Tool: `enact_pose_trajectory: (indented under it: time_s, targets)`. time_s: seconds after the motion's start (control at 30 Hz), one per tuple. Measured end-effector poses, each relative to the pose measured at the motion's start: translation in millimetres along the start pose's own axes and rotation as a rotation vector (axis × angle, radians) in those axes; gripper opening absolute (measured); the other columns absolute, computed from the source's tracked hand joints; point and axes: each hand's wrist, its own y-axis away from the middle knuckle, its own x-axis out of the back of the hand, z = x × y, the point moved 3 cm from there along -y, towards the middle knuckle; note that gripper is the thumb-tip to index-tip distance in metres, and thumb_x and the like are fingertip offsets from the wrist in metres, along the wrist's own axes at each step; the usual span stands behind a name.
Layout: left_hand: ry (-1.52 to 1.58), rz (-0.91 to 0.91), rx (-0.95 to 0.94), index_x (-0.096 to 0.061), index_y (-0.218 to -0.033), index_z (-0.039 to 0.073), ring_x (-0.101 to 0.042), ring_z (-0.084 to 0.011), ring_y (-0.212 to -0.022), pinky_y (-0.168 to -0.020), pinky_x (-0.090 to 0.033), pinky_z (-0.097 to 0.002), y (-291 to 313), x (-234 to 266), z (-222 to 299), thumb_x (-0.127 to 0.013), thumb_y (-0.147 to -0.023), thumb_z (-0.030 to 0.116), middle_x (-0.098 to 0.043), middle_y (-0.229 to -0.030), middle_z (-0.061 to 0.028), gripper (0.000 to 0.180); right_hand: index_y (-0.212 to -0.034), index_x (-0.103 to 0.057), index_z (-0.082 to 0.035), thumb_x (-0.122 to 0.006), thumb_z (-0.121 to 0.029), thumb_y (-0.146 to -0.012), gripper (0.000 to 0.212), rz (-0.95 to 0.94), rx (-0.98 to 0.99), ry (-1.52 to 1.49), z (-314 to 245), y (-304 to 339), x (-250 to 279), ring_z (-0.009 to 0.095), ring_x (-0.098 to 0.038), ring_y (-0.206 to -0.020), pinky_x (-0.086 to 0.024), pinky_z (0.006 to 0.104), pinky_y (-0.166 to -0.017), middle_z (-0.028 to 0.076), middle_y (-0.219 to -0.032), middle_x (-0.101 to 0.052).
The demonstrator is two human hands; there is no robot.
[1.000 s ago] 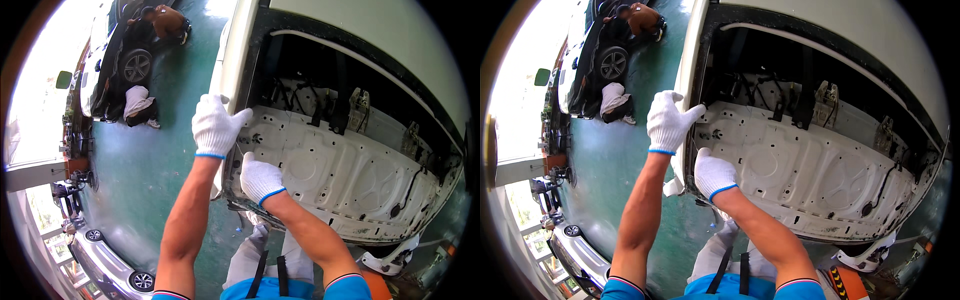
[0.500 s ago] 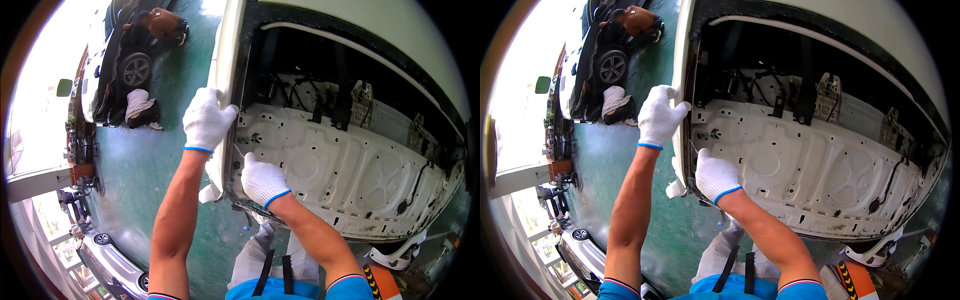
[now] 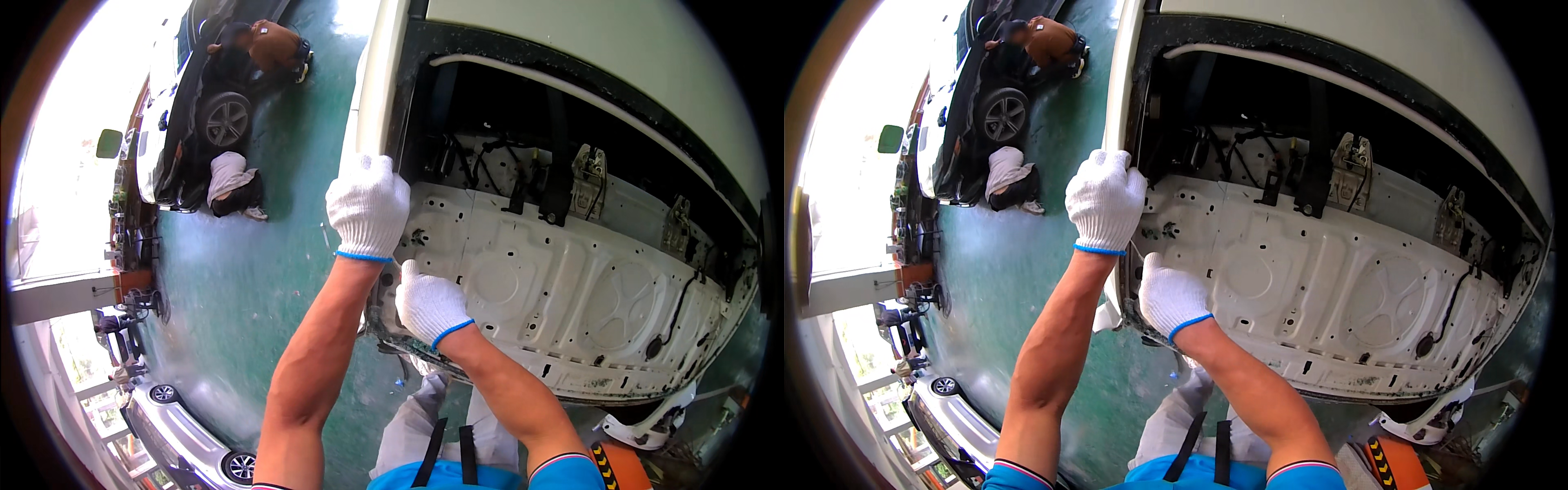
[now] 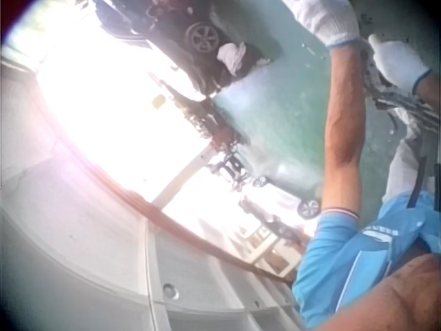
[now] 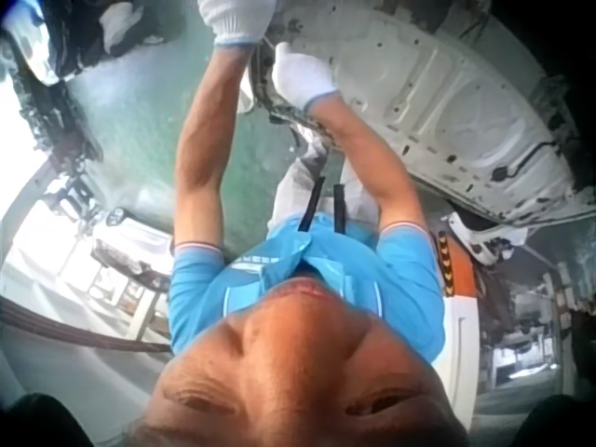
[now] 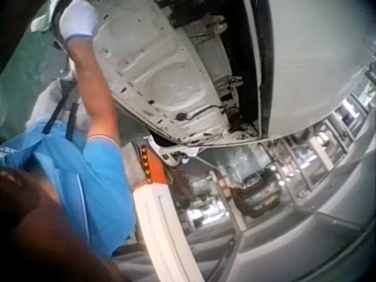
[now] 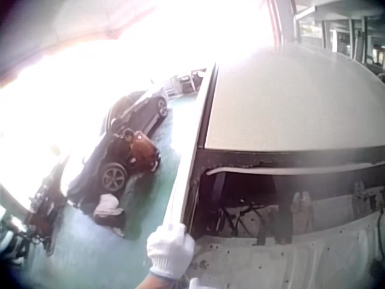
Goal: The person uses a utility knife to scrape and remove old black sealant from the edge of a white car's hood. The person carefully works along the seam, peeling away the material to expose the metal underneath.
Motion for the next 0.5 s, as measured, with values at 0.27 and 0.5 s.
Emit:
enact_pose_trajectory:
  time_s: [0.27,0.5]
  targets:
    - [0.134,-0.074,0.160,-0.074,-0.084,0.007,-0.070,-0.0356,-0.073,-0.070,-0.056,-0.0449,-8,-1,-7,-0.070,-0.082,0.022,-0.070,-0.081,-0.0140,0.015,-0.109,-0.053,-0.001,-0.053,-0.020,-0.095,0.024,0.080,-0.081,-0.057,24,18,60,0.047,-0.070,-0.072,-0.055,0.0598,-0.069,0.026,-0.076,-0.070]
    - [0.501,0.010,0.352,-0.074,-0.086,0.001,-0.071,-0.0307,-0.073,-0.072,-0.056,-0.0387,9,-8,-24,-0.073,-0.083,0.019,-0.072,-0.080,-0.0160,0.018,-0.107,-0.052,0.000,-0.055,-0.025,-0.099,0.027,0.444,0.113,-0.172,24,-40,136,0.047,-0.069,-0.071,-0.055,0.0566,-0.065,0.027,-0.072,-0.066]
